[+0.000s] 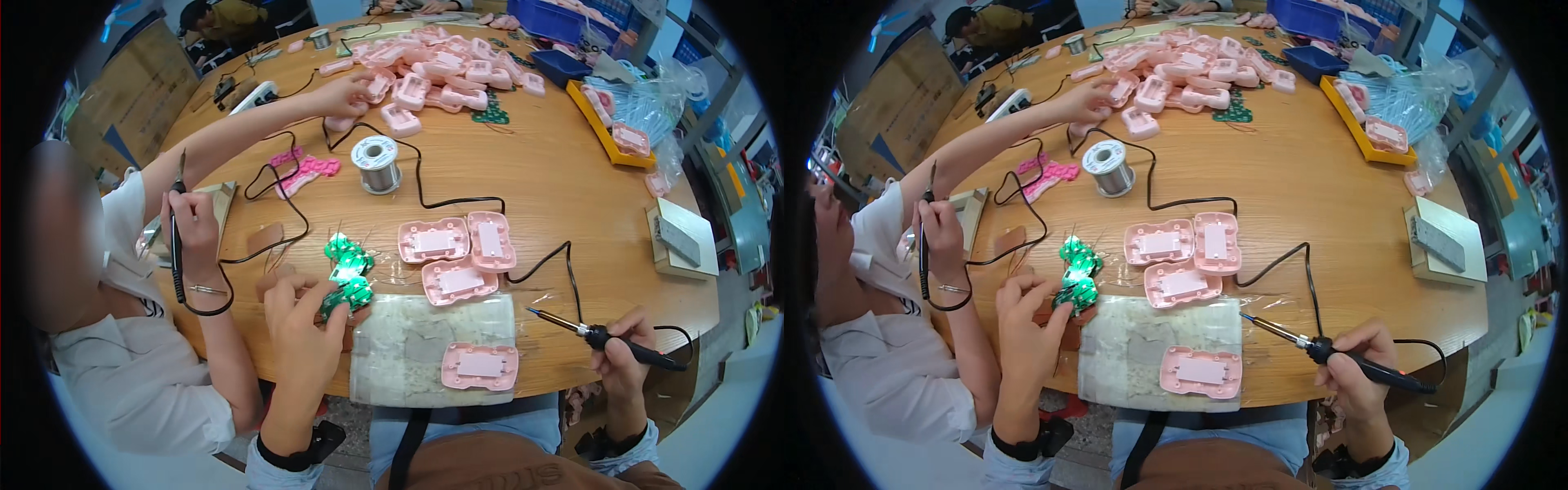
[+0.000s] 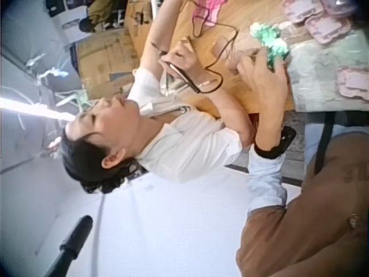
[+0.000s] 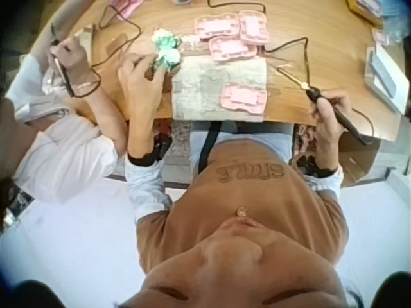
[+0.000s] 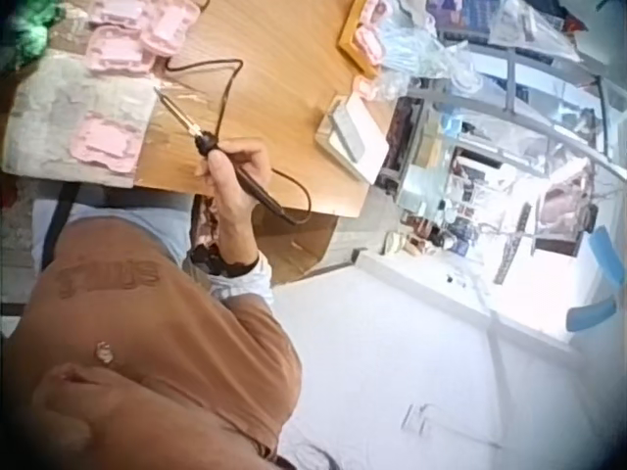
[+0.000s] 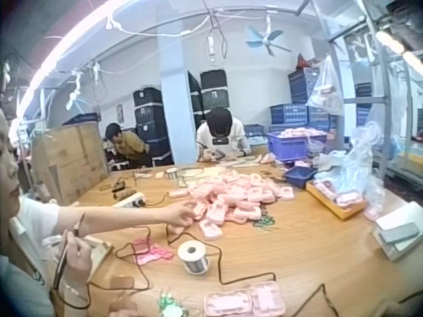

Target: The person uses a soldering iron to attach wires to small pink plastic housings on a workbench. They repeatedly heat contact points and feed solder wire, then set each finished unit aside. A coworker works nearby on similar items.

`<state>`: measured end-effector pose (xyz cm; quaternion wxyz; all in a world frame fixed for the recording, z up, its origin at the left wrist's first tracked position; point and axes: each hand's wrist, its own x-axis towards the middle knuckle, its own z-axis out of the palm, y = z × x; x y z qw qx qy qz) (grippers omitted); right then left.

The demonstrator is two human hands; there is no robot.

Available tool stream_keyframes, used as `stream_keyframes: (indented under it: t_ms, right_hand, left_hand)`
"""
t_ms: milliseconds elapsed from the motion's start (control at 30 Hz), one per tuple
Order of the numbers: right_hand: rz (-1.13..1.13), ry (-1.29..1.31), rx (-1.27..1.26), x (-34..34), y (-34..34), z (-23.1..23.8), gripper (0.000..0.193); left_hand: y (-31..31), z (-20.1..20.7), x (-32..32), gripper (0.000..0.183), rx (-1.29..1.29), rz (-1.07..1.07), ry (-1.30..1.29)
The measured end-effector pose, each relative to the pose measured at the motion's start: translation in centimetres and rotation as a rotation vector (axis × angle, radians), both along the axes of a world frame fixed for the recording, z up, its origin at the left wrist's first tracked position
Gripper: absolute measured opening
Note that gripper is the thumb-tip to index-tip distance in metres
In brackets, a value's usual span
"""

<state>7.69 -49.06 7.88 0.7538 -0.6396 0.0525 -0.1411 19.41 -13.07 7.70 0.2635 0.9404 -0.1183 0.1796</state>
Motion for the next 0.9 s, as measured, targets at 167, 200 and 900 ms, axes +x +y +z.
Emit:
stream_keyframes:
  t_ms: [167, 200, 900]
  right_hand:
    - [-0.005, 0.005, 0.031, 0.1, 0.5, -0.1, 0.030]
    - [-0.002, 0.004, 0.013, 0.1, 0.6, -0.2, 0.030]
    - [-0.050, -0.017, 0.030, -0.5, -0.9, -1.2, 0.028]
  left_hand:
    - [-4.4, -0.1, 1.4, 0.015, -0.024, -0.199, 0.035]
    - [-5.2, -0.4, 2.0, 0.013, 0.011, -0.184, 0.084]
    - [-3.6, 5.0, 2.4, 0.008, 0.209, -0.532, 0.305]
